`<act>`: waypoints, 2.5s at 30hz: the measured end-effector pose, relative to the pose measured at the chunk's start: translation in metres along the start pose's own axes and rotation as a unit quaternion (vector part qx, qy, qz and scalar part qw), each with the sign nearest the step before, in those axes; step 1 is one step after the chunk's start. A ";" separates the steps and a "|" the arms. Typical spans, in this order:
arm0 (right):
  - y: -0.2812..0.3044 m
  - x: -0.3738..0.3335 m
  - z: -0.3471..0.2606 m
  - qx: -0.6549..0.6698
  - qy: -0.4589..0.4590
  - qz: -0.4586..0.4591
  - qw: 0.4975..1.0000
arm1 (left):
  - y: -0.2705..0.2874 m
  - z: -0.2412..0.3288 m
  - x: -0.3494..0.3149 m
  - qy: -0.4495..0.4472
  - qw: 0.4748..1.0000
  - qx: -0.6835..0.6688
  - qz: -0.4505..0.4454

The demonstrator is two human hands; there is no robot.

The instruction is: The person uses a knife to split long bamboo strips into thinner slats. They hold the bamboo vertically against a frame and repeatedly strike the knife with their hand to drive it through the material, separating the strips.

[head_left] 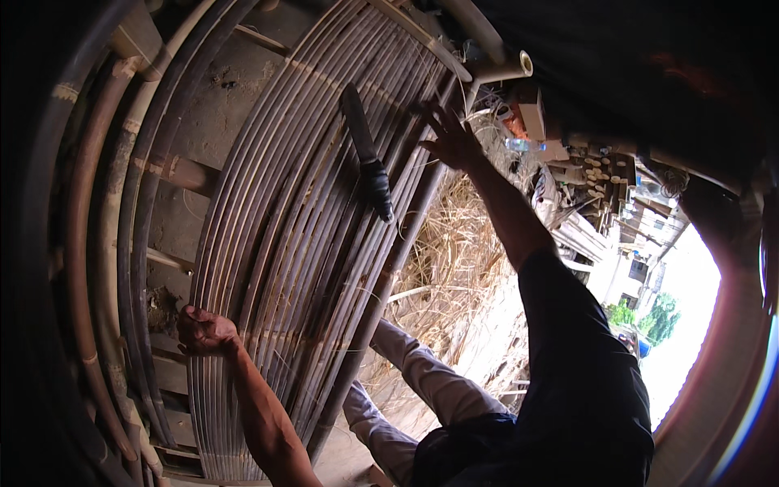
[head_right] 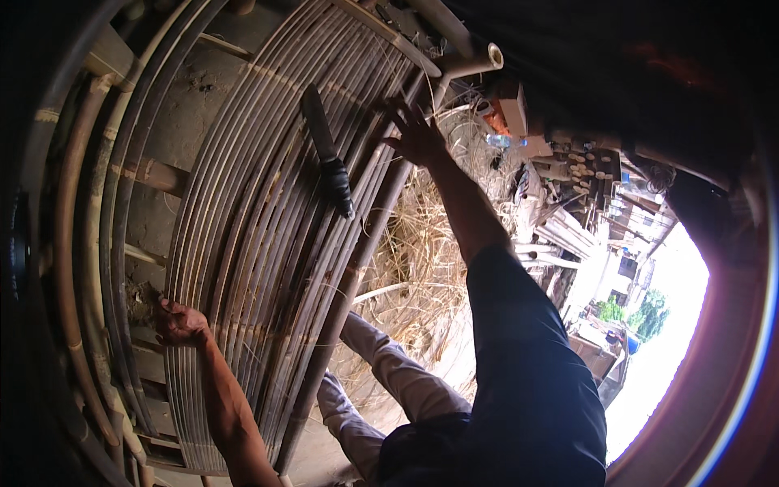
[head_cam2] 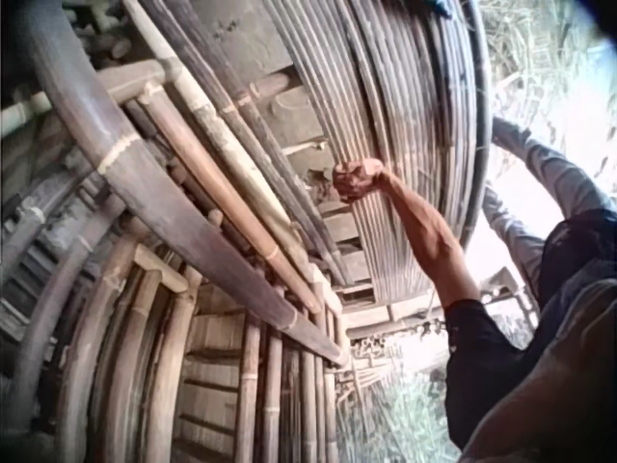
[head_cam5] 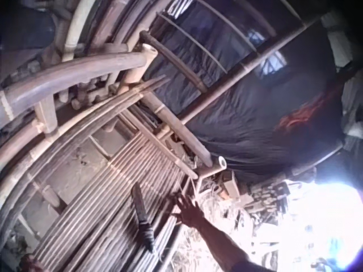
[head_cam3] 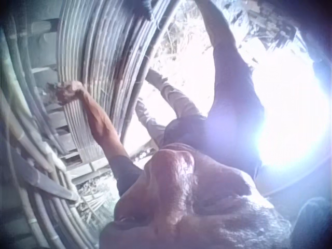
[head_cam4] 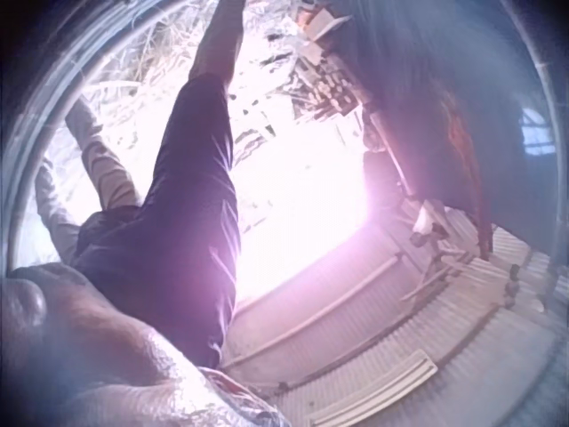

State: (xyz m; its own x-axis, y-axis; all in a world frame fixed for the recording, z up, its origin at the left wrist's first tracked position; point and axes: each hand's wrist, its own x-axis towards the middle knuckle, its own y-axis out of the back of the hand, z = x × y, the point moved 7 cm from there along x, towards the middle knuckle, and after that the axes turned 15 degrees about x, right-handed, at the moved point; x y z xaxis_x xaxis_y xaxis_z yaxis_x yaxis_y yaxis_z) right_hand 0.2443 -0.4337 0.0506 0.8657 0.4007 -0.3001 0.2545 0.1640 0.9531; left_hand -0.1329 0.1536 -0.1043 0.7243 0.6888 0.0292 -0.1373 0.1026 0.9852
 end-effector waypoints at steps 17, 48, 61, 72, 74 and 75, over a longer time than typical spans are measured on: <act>-0.043 -0.350 -0.137 0.378 -0.141 -0.086 0.911 | 0.160 0.088 -0.021 -0.073 0.993 0.076 0.050; 0.102 -0.559 -0.231 0.650 -0.240 0.067 0.718 | 0.339 0.076 -0.264 -0.227 0.802 -0.211 -0.510; 0.316 -0.563 -0.342 0.523 -0.049 0.085 0.847 | 0.583 0.109 -0.308 -0.039 0.805 -0.354 -0.474; 0.369 -0.567 -0.335 0.478 0.103 0.193 0.851 | 0.647 0.211 -0.310 -0.122 0.825 -0.393 -0.386; 0.380 -0.567 -0.317 0.485 0.095 0.254 0.831 | 0.655 0.226 -0.306 -0.139 0.830 -0.386 -0.378; 0.386 -0.565 -0.306 0.488 0.091 0.286 0.819 | 0.655 0.231 -0.304 -0.153 0.826 -0.379 -0.389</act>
State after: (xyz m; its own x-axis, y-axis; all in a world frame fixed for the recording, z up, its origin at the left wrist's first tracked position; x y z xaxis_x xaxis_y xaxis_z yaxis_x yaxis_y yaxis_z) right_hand -0.2780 -0.3208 0.5761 0.9074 0.3031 0.2911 0.1306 -0.8617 0.4903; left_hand -0.2867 -0.1545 0.5716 0.9132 0.0019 -0.4075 0.1502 0.9280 0.3409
